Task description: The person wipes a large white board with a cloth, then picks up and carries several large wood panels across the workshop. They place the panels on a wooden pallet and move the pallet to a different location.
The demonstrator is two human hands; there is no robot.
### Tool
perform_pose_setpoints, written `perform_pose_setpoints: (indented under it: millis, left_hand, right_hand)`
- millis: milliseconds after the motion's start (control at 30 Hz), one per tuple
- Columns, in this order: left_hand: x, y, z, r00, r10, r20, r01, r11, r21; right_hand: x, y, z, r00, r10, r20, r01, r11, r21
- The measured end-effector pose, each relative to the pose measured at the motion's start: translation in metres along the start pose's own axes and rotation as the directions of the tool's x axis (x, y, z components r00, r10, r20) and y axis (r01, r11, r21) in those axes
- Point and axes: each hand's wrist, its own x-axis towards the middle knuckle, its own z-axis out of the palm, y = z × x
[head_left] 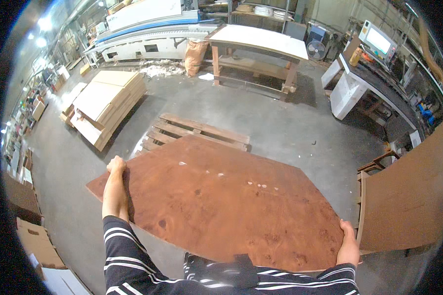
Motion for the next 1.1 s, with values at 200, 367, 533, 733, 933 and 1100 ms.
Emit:
perform_pose_setpoints:
  millis: [200, 367, 533, 733, 933, 1100]
  left_hand:
    - [0.093, -0.029, -0.015, 0.991, -0.131, 0.018, 0.131, 0.961, -0.242]
    - [0.167, -0.055, -0.051, 0.989, -0.147, 0.012, 0.141, 0.914, -0.38]
    - [0.265, -0.092, -0.071, 0.992, -0.111, 0.066, 0.127, 0.934, -0.333]
    - [0.362, -0.106, -0.075, 0.992, -0.127, 0.018, 0.125, 0.918, -0.377]
    - [0.432, -0.096, -0.045, 0.99, -0.139, -0.021, 0.121, 0.922, -0.368]
    - [0.488, -0.07, -0.025, 0.994, -0.102, -0.042, 0.087, 0.959, -0.27]
  right_hand:
    - [0.084, 0.024, 0.077, 1.0, 0.014, -0.013, -0.017, 0.945, -0.327]
    - [0.179, 0.094, 0.124, 0.977, -0.081, -0.195, -0.144, 0.42, -0.896]
    - [0.216, 0.153, 0.161, 0.946, -0.086, -0.312, -0.303, 0.105, -0.947]
    - [0.239, 0.182, 0.217, 0.925, -0.125, -0.359, -0.361, 0.008, -0.933]
    - [0.238, 0.182, 0.302, 0.912, -0.015, -0.41, -0.41, -0.001, -0.912]
    - [0.23, 0.203, 0.358, 0.891, 0.018, -0.454, -0.454, 0.015, -0.891]
